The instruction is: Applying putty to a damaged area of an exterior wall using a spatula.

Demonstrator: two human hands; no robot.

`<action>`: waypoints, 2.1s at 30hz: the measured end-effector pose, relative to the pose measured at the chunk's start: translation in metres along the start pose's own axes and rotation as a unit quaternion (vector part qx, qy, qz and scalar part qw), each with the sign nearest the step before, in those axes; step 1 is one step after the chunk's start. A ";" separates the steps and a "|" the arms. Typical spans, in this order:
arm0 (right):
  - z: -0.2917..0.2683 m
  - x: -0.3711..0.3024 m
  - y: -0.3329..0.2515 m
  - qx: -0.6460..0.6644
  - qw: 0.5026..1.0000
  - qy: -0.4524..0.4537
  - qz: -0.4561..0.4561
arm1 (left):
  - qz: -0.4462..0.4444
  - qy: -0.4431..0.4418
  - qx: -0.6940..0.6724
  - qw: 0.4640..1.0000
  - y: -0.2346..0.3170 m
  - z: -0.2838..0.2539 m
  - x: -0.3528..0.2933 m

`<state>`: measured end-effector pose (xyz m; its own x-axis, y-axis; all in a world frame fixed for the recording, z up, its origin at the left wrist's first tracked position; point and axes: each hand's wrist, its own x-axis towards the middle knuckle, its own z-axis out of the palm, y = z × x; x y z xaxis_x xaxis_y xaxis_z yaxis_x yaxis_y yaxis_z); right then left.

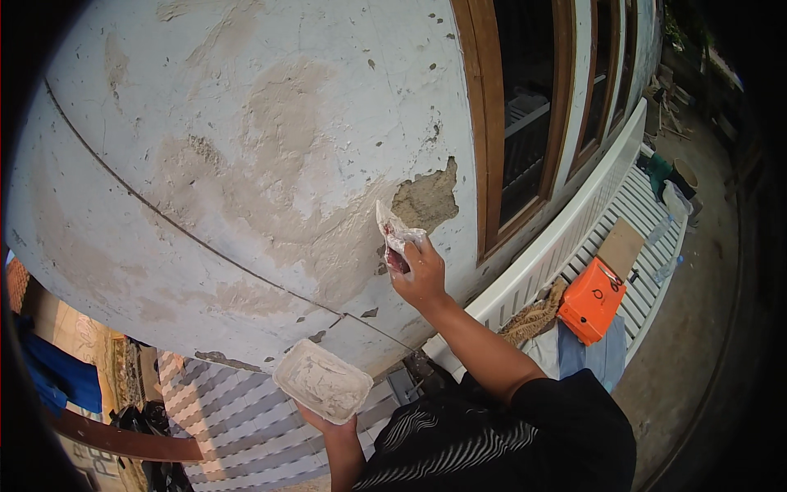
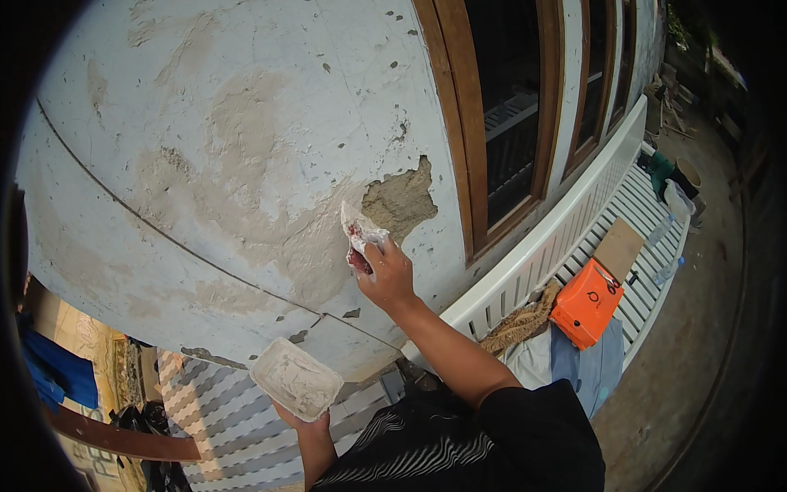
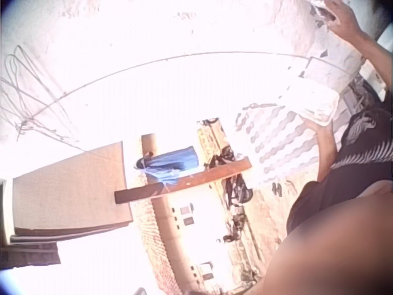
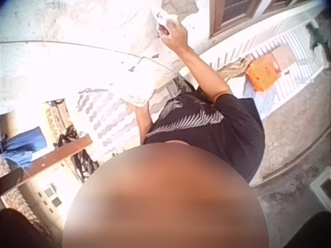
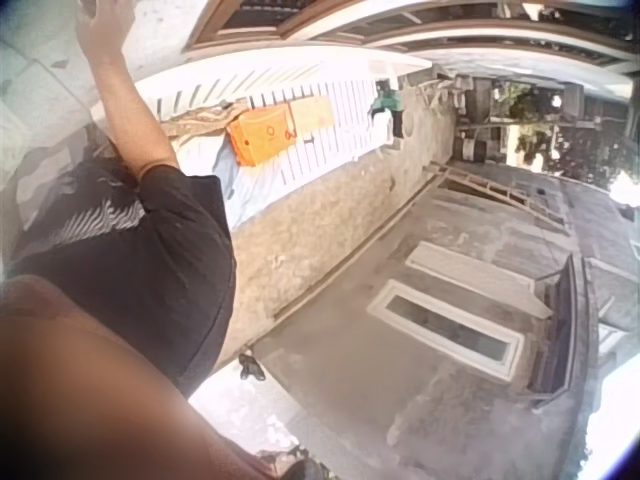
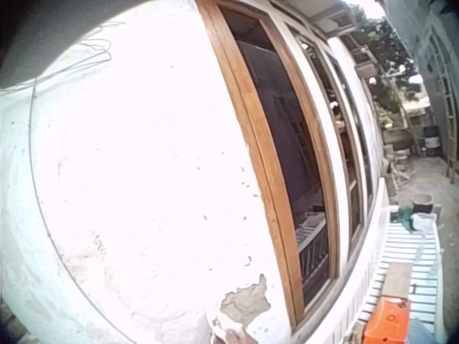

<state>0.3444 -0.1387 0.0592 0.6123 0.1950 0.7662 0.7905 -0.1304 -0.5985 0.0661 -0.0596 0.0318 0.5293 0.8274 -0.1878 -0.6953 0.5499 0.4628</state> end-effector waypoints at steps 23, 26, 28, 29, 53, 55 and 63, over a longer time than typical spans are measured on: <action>0.029 -0.020 -0.006 -0.088 0.994 -0.058 -0.039 | -0.010 -0.010 -0.027 1.000 0.002 0.004 -0.001; 0.046 -0.076 -0.003 -0.031 0.985 -0.165 -0.039 | -0.003 -0.007 -0.017 1.000 0.003 -0.004 0.003; 0.041 -0.109 0.002 -0.031 0.971 -0.228 -0.064 | 0.006 0.000 -0.009 1.000 0.005 -0.005 0.002; 0.035 -0.119 0.008 -0.029 0.971 -0.229 -0.066 | 0.014 0.007 -0.019 1.000 0.004 0.000 0.000; 0.042 -0.118 0.008 0.002 0.972 -0.198 -0.124 | 0.009 -0.012 -0.039 0.999 0.010 -0.011 -0.001; 0.025 -0.101 0.006 0.002 0.986 -0.135 -0.099 | 0.023 -0.004 -0.030 0.999 0.010 -0.013 0.000; 0.031 -0.016 0.009 -0.090 0.995 -0.026 -0.033 | 0.000 -0.009 -0.020 1.000 0.001 0.005 -0.002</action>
<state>0.3407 -0.1128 0.0343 0.5607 0.2589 0.7865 0.8223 -0.2859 -0.4921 0.0665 -0.0607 0.0368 0.5385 0.8249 -0.1719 -0.7133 0.5549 0.4281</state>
